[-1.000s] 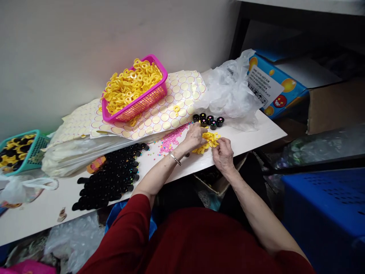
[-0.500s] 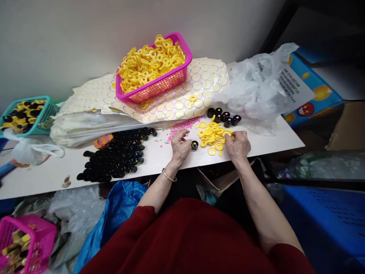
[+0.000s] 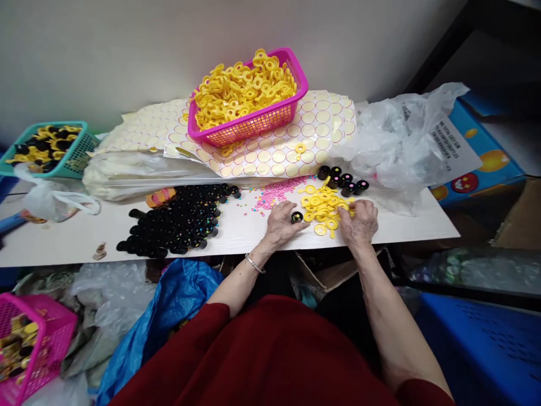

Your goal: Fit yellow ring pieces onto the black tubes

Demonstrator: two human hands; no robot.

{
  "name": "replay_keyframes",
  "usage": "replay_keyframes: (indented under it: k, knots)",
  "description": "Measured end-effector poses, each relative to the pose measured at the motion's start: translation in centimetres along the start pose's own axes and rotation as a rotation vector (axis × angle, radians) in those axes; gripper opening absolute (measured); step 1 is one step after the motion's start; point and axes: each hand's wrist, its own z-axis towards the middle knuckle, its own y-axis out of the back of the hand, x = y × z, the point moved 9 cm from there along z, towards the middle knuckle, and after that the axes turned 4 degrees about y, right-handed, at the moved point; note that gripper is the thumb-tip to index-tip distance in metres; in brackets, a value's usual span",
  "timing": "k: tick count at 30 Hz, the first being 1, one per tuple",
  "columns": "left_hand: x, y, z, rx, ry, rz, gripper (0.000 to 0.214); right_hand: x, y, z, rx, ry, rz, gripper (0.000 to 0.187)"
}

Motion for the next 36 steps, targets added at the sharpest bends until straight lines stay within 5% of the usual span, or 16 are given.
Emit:
replay_keyframes:
  k: [4,6,12,19,24,30,33,36]
  knots:
    - [5.0,5.7,-1.0,-0.367,0.327,0.168,0.056,0.1,0.2,-0.1,-0.070,0.041,0.041,0.013]
    - [6.4,6.4,-1.5,-0.345,0.423,0.288,0.063,0.1,0.5,-0.2,-0.107,0.049,0.050,0.009]
    - [5.8,1.5,0.3,0.074,0.394,0.638,0.079,0.4,1.3,-0.8,-0.180,0.089,0.145,0.007]
    - [4.5,-1.8,4.9,0.141,0.305,0.804,0.070,0.3,1.1,-1.0,-0.172,0.065,0.212,0.010]
    - [3.0,-3.6,5.4,0.132,0.076,0.707,0.049,0.1,1.0,-0.9,-0.175,0.042,0.221,0.010]
    - [1.9,-4.4,6.5,0.070,-0.011,0.477,0.044,1.2,2.0,-0.8,-0.223,0.110,0.158,0.010]
    - [2.5,-3.3,6.9,0.070,0.017,0.244,0.040,2.9,2.4,-1.2,-0.190,0.160,0.128,0.012]
    - [3.6,-1.1,6.0,0.072,0.056,0.008,0.038,6.4,2.1,-2.8,-0.079,0.354,0.050,0.016]
